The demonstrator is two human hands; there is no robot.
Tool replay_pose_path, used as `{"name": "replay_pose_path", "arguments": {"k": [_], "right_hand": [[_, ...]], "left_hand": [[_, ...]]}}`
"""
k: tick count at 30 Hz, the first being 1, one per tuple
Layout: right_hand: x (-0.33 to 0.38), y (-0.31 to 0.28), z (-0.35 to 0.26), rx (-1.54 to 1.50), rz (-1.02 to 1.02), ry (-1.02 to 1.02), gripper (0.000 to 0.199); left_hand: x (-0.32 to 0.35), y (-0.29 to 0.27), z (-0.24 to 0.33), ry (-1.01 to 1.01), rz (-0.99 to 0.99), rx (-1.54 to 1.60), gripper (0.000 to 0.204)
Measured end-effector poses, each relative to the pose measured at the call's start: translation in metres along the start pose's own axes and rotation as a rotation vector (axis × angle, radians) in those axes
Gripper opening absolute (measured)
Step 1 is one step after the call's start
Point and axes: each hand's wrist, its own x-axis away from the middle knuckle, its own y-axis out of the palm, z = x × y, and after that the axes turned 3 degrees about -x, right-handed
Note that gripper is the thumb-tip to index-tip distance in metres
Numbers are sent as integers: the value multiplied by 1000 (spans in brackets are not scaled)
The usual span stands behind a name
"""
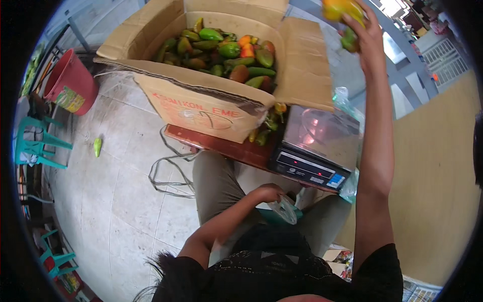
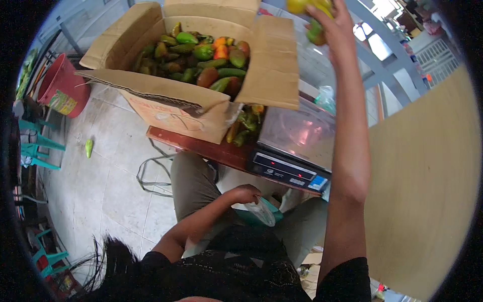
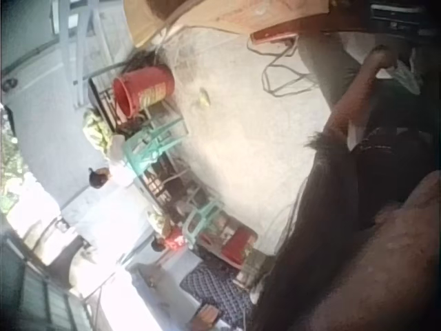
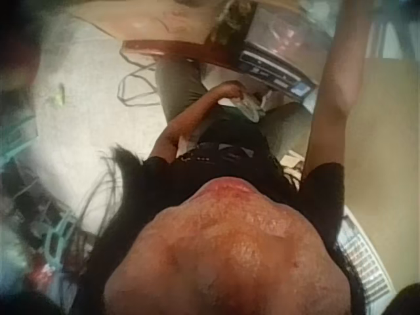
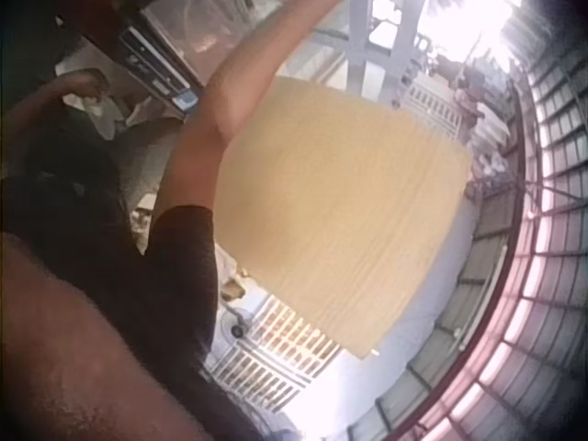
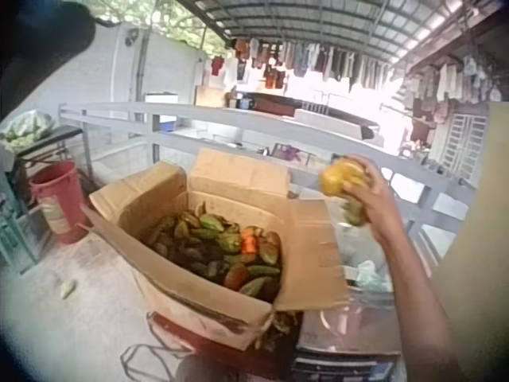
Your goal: The person picks up green peppers from a cardboard box, places them on an electronic scale, and then puts them into small plastic bags, sealing the bags by hand.
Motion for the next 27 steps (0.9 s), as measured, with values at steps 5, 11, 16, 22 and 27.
{"name": "replay_pose_path", "arguments": {"k": [5, 11, 16, 22, 27], "right_hand": [[64, -108, 35, 276, -250, 462, 45], [140, -116, 119, 368, -728, 643, 47], [162, -114, 134, 379, -575, 901, 38], [179, -125, 145, 585, -419, 732, 28], [196, -127, 163, 871, -354, 575, 26]], "left_hand": [[5, -9, 5, -55, -88, -48, 20], [5, -14, 2, -222, -157, -11, 18], [6, -7, -13, -178, -105, -79, 16], [5, -11, -3, -261, -145, -4, 18], [5, -15, 8, -294, -123, 54, 24]]}}
